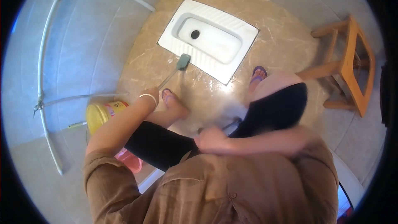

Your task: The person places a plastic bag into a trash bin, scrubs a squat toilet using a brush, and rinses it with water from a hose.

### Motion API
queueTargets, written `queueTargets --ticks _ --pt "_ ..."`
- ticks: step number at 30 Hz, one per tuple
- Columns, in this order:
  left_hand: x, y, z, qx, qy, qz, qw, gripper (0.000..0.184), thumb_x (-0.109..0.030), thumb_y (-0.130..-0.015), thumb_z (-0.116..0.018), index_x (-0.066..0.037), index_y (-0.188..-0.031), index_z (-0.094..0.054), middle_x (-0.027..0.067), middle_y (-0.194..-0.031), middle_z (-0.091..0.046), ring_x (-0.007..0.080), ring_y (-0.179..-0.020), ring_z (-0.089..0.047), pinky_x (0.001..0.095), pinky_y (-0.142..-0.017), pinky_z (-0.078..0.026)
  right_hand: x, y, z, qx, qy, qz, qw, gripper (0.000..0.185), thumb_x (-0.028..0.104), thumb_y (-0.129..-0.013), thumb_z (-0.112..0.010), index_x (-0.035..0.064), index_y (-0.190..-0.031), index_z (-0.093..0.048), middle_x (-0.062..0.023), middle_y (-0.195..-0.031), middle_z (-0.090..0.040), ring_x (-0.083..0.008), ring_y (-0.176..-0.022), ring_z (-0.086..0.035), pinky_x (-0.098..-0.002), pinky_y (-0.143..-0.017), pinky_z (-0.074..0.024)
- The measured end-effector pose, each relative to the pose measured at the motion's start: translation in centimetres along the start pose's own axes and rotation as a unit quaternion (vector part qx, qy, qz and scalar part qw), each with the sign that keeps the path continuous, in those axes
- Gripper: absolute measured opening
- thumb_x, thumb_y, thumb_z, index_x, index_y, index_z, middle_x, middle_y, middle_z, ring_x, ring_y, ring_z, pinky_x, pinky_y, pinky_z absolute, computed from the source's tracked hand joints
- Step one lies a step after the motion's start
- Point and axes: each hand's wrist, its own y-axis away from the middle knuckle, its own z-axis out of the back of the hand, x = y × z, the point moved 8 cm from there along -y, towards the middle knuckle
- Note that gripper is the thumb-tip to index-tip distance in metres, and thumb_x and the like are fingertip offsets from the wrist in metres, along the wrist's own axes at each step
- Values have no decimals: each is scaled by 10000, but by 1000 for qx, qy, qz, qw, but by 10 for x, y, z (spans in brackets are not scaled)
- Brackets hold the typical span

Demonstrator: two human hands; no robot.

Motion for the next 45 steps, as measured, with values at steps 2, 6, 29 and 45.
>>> queueTargets --ticks 2,6,29,45 --pt "1 -32 -10 8 13 39 999 243 -120 -826 -500 -25 -1012 -624 191 -1047 -603 322 -998 -583 389 -814 -479 1 -3 -7 17 22 29 999 488 312 -892 -336 -26 -697 -630 -210 -736 -616 -371 -673 -592 -472 -649 -454" --pt "-22 -61 6 1 29 76 997 234 -98 -802 -542 -41 -1009 -635 176 -1048 -609 306 -1004 -585 361 -802 -486 1 -3 -5 59 11 27 998 498 328 -889 -340 -36 -718 -634 -225 -755 -615 -378 -693 -591 -461 -657 -459" --pt "-42 49 1 102 -72 -55 991 228 -95 -801 -540 -4 -1010 -549 216 -972 -619 324 -925 -613 367 -756 -495 -1 7 1 -20 -7 62 998 453 290 -880 -378 -10 -633 -611 -208 -671 -595 -385 -586 -560 -484 -551 -441" --pt "-84 85 8 79 -73 -212 971 318 -188 -865 -440 -4 -1123 -471 211 -943 -619 351 -892 -602 423 -780 -468 10 9 -3 -80 86 145 983 381 221 -865 -409 -10 -626 -596 -184 -631 -585 -358 -560 -551 -494 -476 -413"
